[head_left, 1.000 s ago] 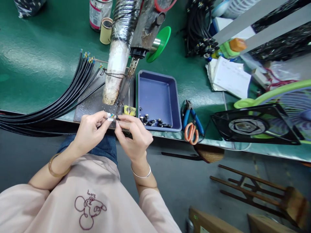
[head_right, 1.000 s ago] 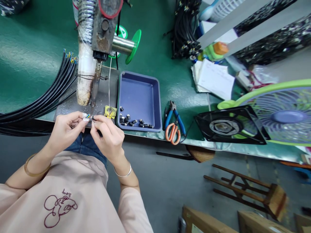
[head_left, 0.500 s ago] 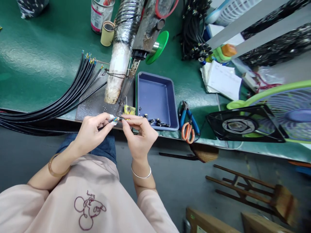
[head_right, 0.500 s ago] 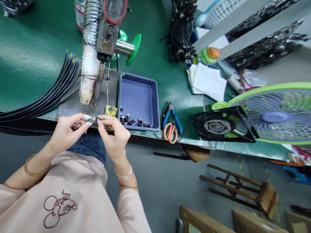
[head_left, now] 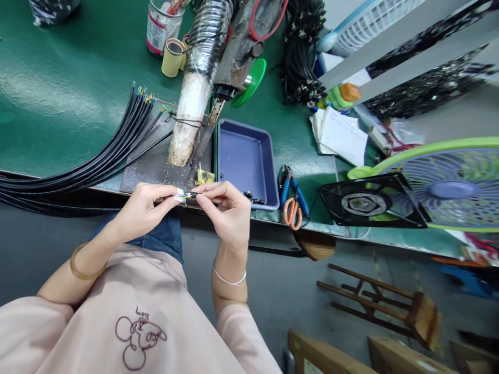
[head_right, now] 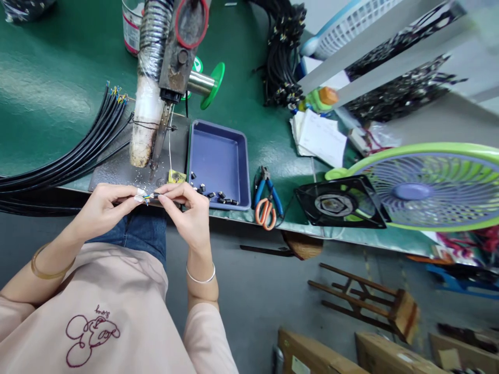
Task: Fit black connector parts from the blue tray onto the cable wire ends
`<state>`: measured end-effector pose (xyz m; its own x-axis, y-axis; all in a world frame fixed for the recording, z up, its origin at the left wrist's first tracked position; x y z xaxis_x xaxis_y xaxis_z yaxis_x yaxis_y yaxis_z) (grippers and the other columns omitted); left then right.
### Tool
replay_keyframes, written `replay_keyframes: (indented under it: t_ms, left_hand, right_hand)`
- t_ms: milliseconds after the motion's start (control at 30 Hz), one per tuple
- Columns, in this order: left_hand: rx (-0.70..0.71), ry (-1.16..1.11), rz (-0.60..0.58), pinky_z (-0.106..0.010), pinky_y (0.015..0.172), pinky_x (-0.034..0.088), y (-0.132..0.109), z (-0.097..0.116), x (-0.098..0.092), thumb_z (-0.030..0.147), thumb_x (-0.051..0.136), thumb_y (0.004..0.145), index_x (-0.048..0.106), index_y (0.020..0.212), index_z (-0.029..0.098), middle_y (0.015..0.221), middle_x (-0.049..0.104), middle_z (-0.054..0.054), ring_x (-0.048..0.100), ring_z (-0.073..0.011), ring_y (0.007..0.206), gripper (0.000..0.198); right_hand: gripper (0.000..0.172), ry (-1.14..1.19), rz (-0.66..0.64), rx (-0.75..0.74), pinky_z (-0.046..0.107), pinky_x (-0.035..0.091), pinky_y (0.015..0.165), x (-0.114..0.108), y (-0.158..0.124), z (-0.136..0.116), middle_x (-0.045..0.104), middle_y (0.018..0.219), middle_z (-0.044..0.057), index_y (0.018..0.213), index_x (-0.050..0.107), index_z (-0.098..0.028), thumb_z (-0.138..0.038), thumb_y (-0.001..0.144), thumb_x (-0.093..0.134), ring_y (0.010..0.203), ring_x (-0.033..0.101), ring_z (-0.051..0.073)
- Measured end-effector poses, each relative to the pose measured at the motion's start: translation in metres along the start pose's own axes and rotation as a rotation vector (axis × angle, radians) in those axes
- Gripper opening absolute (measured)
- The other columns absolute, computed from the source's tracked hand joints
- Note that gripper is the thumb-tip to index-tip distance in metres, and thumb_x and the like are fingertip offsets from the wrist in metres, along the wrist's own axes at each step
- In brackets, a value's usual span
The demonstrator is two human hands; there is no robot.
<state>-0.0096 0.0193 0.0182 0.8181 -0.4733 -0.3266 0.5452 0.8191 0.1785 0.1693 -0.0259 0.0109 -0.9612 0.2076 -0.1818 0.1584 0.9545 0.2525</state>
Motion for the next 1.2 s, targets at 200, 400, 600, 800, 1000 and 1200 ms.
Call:
replay_keyframes:
  t_ms: [200,400,600,800,1000,1200]
  left_hand:
    - [-0.071,-0.038,-0.047,-0.021,0.053,0.028,0.0,-0.002,0.001,0.023,0.054,0.093,0.062,0.067,0.012,0.06,0.041,0.004,0.034,-0.0078,0.058,0.03]
    - [-0.085,-0.039,-0.037,-0.02,0.052,0.027,0.0,-0.002,0.002,0.025,0.054,0.093,0.067,0.073,0.011,0.061,0.041,0.004,0.033,-0.0079,0.059,0.027]
    - [-0.121,-0.042,-0.028,-0.02,0.051,0.028,-0.001,-0.005,0.006,0.021,0.055,0.084,0.069,0.07,0.011,0.059,0.042,0.004,0.035,-0.0077,0.058,0.023]
    - [-0.095,-0.014,0.093,-0.017,0.047,0.024,0.003,0.002,0.012,0.018,0.052,0.075,0.059,0.059,0.013,0.055,0.038,0.005,0.032,-0.0062,0.053,0.018]
    - [-0.096,-0.026,0.126,-0.018,0.047,0.023,0.006,0.0,0.012,0.02,0.052,0.076,0.054,0.058,0.014,0.054,0.035,0.006,0.03,-0.0062,0.053,0.019]
    - [-0.182,-0.061,0.172,-0.022,0.052,0.026,0.011,-0.009,0.012,0.025,0.055,0.076,0.053,0.057,0.015,0.053,0.038,0.005,0.032,-0.0074,0.054,0.022]
  right_hand:
    - [0.015,-0.061,-0.075,-0.051,0.023,0.063,0.071,-0.003,0.003,-0.003,0.078,0.087,-0.001,0.074,0.065,-0.023,-0.014,0.084,0.072,0.078,0.074,0.012]
    - [0.014,-0.121,-0.133,-0.098,0.024,0.062,0.067,-0.007,0.006,-0.005,0.079,0.086,0.0,0.074,0.066,-0.022,-0.014,0.085,0.071,0.076,0.074,0.014]
    - [0.015,-0.175,-0.191,-0.202,0.026,0.061,0.071,-0.009,0.008,-0.008,0.079,0.085,0.0,0.075,0.067,-0.022,-0.012,0.087,0.071,0.078,0.075,0.015]
    - [0.015,-0.288,-0.218,-0.321,0.027,0.061,0.073,-0.01,0.008,-0.012,0.079,0.088,-0.001,0.079,0.067,-0.023,-0.011,0.089,0.068,0.08,0.076,0.015]
    - [0.013,-0.333,-0.086,-0.326,0.026,0.062,0.071,-0.007,0.0,-0.007,0.08,0.093,-0.001,0.085,0.069,-0.024,-0.013,0.091,0.067,0.081,0.077,0.015]
    - [0.006,-0.203,0.471,-0.405,0.022,0.045,0.04,-0.005,-0.019,-0.005,0.064,0.065,-0.007,0.099,0.07,-0.028,-0.027,0.094,0.067,0.042,0.058,0.008]
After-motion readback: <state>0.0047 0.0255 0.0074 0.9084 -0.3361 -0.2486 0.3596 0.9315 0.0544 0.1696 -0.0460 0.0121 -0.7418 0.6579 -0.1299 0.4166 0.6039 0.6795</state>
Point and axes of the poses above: each hand's wrist, its own y-axis towards the middle knuckle, its own x-axis out of the palm, z = x × y, the point moved 2 cm from there along y, towards the middle knuckle
